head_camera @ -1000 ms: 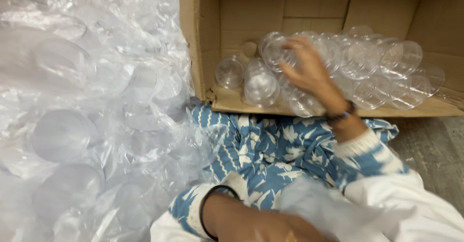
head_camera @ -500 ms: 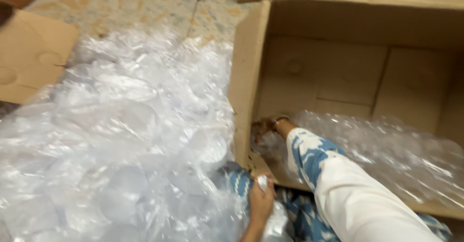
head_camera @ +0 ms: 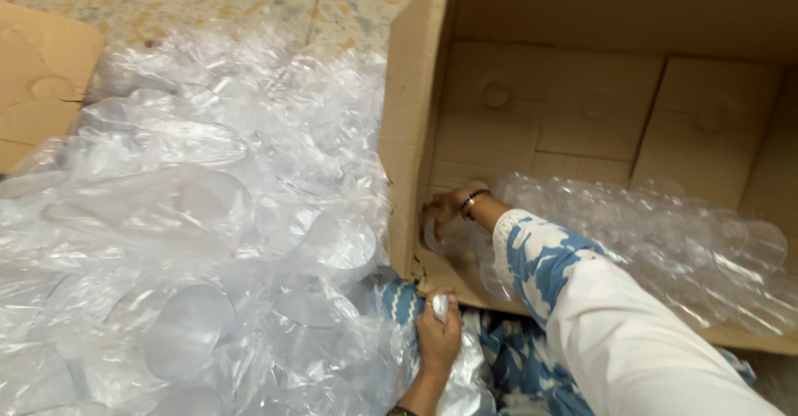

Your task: The person sits on the floor in front of a cardboard box of clear plastic cups. They open a plastic bag, place cups into it one at a time, gather and twist the bag closed, and set the filled bag of cups back into the box, repeating the cycle.

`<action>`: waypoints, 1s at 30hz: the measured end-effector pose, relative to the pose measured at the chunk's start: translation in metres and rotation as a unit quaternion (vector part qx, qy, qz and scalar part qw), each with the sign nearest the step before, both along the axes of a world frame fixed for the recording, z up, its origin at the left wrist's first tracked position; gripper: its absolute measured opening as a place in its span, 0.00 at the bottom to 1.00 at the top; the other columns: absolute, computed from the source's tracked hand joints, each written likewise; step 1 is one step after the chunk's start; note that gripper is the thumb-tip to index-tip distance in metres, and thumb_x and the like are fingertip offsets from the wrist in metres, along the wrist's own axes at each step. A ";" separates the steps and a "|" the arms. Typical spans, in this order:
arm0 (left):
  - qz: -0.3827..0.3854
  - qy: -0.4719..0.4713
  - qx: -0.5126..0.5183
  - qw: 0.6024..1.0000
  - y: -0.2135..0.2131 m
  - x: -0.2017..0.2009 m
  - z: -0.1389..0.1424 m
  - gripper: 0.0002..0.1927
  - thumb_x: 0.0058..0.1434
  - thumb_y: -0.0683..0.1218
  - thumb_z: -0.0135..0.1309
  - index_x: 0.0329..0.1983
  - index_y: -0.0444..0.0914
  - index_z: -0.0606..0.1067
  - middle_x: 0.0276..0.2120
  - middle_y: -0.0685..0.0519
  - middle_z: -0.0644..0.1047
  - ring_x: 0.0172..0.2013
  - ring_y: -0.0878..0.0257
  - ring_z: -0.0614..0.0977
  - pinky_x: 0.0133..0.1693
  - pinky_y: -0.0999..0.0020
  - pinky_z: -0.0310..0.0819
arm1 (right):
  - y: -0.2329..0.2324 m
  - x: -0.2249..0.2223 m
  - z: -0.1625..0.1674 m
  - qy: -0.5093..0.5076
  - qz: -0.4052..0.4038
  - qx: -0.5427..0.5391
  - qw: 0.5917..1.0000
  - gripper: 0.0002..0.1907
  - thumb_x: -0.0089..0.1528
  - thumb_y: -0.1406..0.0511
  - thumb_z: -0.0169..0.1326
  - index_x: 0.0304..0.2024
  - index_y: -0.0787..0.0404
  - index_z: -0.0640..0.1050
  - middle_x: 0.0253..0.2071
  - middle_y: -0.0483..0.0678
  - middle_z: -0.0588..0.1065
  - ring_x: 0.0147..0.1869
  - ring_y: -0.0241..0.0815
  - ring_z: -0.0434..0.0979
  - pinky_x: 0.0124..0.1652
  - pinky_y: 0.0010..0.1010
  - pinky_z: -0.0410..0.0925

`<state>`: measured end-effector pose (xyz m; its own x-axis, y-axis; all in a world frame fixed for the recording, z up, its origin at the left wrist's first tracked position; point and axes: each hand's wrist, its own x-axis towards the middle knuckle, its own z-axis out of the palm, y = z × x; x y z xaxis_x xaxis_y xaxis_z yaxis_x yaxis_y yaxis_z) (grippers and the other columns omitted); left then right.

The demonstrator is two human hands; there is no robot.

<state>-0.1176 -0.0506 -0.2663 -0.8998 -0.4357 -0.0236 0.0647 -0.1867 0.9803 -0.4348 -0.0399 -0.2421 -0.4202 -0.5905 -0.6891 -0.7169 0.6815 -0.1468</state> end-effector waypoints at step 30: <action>0.008 0.017 -0.093 0.995 0.004 0.010 0.002 0.10 0.68 0.44 0.53 0.49 0.35 0.75 0.26 0.48 0.78 0.26 0.60 0.80 0.29 0.66 0.74 | -0.020 0.014 0.052 0.149 -0.059 -0.088 0.983 0.27 0.50 0.55 0.69 0.47 0.63 0.81 0.45 0.58 0.81 0.50 0.58 0.81 0.47 0.47 0.74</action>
